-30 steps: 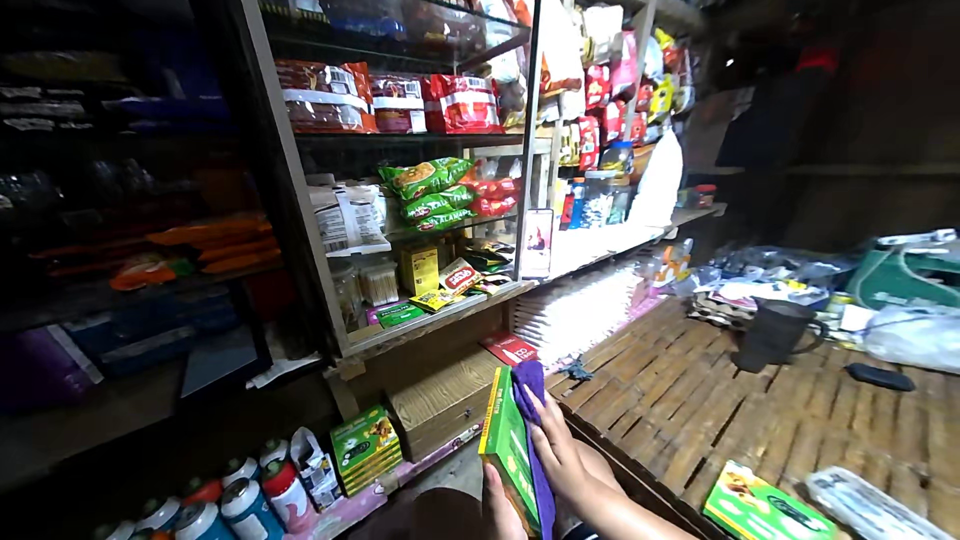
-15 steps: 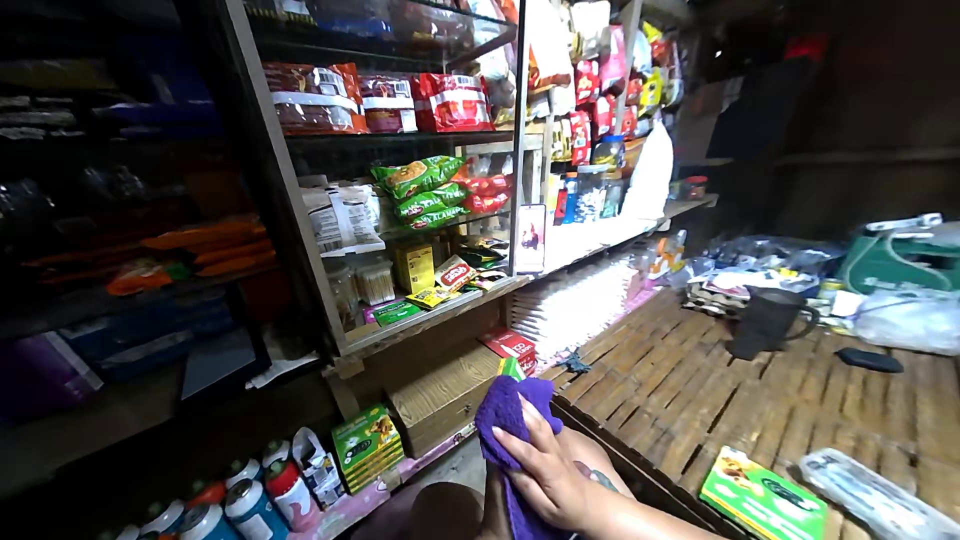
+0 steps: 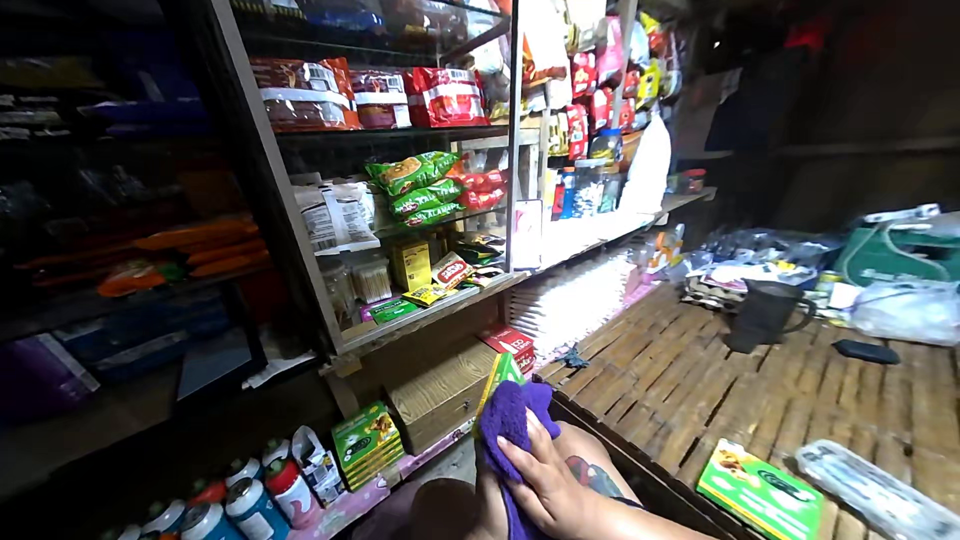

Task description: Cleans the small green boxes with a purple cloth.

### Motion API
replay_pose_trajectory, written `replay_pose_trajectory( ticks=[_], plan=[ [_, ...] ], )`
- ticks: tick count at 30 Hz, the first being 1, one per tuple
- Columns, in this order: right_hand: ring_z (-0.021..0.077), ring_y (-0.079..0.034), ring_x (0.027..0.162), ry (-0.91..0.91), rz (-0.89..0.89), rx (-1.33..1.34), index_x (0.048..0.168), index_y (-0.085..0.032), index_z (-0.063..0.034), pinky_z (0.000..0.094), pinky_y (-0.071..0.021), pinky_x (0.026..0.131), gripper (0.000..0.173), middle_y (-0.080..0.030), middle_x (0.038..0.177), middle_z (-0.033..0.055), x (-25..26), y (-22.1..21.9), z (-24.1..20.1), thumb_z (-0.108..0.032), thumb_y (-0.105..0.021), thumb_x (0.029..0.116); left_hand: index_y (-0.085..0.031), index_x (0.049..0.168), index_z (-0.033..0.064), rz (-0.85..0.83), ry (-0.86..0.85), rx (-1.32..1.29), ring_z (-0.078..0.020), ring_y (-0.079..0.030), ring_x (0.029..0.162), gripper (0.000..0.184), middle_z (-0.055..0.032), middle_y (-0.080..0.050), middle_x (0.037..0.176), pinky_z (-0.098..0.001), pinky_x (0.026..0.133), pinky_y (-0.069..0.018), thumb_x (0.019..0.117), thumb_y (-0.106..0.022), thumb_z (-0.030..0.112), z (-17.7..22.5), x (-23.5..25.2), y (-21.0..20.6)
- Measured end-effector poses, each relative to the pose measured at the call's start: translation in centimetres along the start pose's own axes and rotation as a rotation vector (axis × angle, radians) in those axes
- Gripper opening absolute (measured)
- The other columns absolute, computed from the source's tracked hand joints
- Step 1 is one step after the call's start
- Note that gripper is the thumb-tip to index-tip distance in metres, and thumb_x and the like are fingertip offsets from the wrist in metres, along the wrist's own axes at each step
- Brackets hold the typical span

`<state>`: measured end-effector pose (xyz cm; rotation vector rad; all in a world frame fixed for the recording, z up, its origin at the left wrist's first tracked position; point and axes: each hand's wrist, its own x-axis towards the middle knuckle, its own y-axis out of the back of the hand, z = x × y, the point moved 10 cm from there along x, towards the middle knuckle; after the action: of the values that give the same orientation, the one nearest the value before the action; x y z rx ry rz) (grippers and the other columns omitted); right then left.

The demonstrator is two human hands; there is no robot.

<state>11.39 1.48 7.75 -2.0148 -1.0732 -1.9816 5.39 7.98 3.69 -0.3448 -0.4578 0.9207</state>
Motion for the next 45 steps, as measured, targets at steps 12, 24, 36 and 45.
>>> replay_pose_trajectory(
  ticks=[12,24,36,45],
  plan=[
    [0.0212,-0.022,0.155,0.094,-0.002,0.076,0.149,-0.043,-0.0272,0.0456,-0.0217,0.126,0.041,-0.03,0.164,0.0045,-2.6,-1.6,-0.3,-0.036,-0.036,0.1095,-0.051,0.134,0.0132,0.079,-0.16,-0.195,-0.0063,-0.069,0.105,0.094,0.0036,-0.072,0.11,-0.0311,0.091,-0.0585,0.077,-0.047,0.088,3.4,1.6,1.2],
    [0.0212,-0.024,0.154,0.117,0.02,0.143,0.151,-0.04,-0.0257,0.0465,-0.022,0.127,0.043,-0.03,0.164,0.0034,-2.9,-1.6,-0.5,-0.035,-0.037,0.1098,-0.058,0.127,0.0212,0.094,-0.233,-0.3,-0.0087,-0.07,0.104,0.079,0.0037,-0.074,0.109,-0.0343,0.089,-0.0602,0.0787,-0.051,0.083,5.8,1.8,0.9],
    [0.0183,-0.027,0.153,0.07,0.037,0.149,0.154,-0.038,-0.0243,0.0425,-0.0226,0.127,0.046,-0.03,0.165,0.0044,-3.3,-1.5,-0.1,-0.038,-0.031,0.111,-0.047,0.136,0.0113,0.034,-0.211,-0.129,-0.0057,-0.067,0.11,0.091,0.0042,-0.07,0.114,-0.031,0.096,-0.0565,0.0804,-0.046,0.084,4.7,1.1,0.3],
    [0.0124,-0.034,0.149,-0.052,0.06,0.219,0.155,-0.038,-0.0291,0.0376,-0.0271,0.125,0.047,-0.037,0.162,0.0005,-3.5,-1.2,1.0,-0.041,-0.032,0.1107,-0.032,0.146,-0.006,-0.078,-0.274,0.111,0.0012,-0.054,0.125,0.102,-0.0024,-0.06,0.133,-0.0245,0.108,-0.0447,0.0885,-0.044,0.077,3.3,0.3,-0.1]
  ],
)
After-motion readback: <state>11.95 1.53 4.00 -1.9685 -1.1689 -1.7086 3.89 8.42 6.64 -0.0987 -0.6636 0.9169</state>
